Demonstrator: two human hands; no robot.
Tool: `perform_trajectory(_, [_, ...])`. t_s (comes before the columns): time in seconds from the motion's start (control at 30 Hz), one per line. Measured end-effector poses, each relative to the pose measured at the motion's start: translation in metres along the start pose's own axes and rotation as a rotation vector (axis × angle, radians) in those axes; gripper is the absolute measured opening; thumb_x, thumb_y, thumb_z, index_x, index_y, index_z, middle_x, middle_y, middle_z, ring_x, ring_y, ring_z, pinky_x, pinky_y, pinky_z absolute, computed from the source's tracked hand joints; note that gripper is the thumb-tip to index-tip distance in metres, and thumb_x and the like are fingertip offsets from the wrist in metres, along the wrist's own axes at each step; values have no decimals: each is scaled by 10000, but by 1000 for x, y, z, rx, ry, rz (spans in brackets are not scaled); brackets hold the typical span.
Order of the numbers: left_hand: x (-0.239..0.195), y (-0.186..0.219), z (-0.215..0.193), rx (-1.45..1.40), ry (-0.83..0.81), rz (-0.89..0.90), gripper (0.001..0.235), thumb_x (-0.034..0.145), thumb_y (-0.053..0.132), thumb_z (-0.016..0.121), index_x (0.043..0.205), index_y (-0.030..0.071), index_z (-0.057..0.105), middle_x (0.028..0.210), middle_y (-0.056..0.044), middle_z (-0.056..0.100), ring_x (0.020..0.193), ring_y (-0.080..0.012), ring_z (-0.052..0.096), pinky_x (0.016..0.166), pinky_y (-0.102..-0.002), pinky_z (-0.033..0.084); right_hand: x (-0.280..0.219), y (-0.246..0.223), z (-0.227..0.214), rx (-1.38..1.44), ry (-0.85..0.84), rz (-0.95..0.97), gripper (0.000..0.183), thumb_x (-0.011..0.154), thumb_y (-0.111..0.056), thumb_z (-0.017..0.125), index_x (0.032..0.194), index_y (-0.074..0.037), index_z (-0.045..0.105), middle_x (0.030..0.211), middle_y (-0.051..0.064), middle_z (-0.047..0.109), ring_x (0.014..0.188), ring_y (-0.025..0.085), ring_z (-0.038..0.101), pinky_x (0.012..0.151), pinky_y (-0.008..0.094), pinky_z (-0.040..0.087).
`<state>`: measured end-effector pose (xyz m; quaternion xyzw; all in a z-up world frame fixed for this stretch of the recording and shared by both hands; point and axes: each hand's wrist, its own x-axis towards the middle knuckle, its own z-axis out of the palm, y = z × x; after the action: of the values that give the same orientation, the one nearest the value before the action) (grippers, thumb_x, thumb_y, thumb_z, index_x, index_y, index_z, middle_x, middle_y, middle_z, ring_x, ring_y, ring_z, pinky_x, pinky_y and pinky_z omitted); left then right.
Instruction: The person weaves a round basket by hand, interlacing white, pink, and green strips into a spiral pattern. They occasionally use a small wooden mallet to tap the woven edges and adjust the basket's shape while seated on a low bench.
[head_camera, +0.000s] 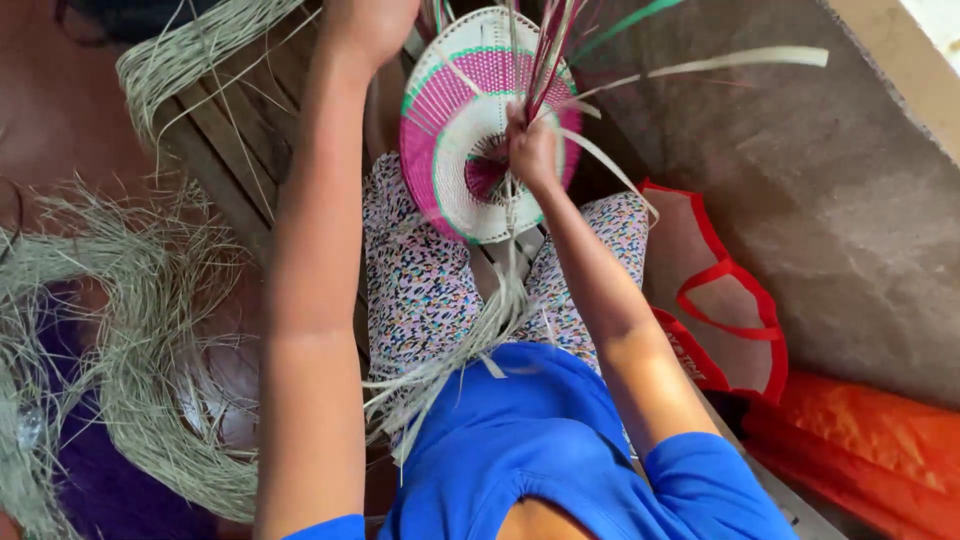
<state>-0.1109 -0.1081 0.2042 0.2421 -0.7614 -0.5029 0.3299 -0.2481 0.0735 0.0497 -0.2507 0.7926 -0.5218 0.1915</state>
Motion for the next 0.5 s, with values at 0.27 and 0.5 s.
perform_trajectory(0.27, [-212,-58,109,183,-300,-290,304,958,213,675,666,134,655,600,-26,622,542,-164,520,554,-392,424,55,74,-9,319,50,400,412,1012,-413,568,720,-128,627,631,42,669,546,154,663,544,337,532])
perform_trajectory(0.5, [-258,-104,166,390,-580,-650,746,881,386,671,1522,155,369,1201,-242,691,1089,-474,653,883,-546,511,90,47,-73,404,98,513,380,974,-424,541,795,-123,689,756,83,781,709,210,760,716,392,628])
